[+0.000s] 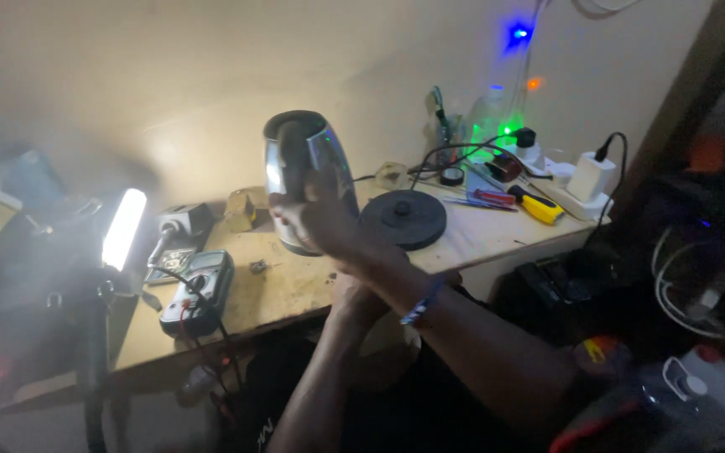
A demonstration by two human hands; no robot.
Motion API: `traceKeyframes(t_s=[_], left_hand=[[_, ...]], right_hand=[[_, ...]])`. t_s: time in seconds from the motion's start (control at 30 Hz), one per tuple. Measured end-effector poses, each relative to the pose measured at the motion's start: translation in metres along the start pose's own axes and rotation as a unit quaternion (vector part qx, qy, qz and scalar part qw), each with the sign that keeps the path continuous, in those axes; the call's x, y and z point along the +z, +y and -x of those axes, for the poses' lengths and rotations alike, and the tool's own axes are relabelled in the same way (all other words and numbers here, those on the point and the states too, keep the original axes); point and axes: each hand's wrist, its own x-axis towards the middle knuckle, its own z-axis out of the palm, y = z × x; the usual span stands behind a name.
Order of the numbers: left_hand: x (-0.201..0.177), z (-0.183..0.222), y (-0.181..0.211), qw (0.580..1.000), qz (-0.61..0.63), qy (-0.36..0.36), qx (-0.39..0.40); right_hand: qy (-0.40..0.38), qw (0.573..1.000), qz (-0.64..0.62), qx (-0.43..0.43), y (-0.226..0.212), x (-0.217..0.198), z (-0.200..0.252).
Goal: Reassembling an electric kettle with a screwdriver and testing its power connection.
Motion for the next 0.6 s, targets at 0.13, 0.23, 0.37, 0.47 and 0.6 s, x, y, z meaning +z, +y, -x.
traceKeyframes(t_s=[0.13, 0.23, 0.37, 0.47, 0.6], left_hand=[[-0.001, -0.004, 0.011, 1.0, 0.0, -0.01, 0.001], [-0.007, -0.001, 0.015, 1.0, -0.007, -0.015, -0.006], [-0.011, -0.003, 0.016, 1.0, -0.014, -0.014, -0.01], [-0.022, -0.005, 0.009, 0.999, -0.031, -0.009, -0.02], [0.012, 0.01, -0.029, 0.998, -0.028, 0.04, -0.031]], right_hand=[[0.017, 0.99, 0.136, 0.021, 0.01, 0.021, 0.005], [0.012, 0.982, 0.179, 0.052, 0.038, 0.031, 0.004], [0.054, 0.983, 0.164, 0.069, 0.02, 0.026, 0.002], [0.033, 0.986, 0.155, -0.043, -0.009, 0.008, -0.007], [0.065, 0.996, -0.055, 0.026, -0.008, -0.049, -0.062]])
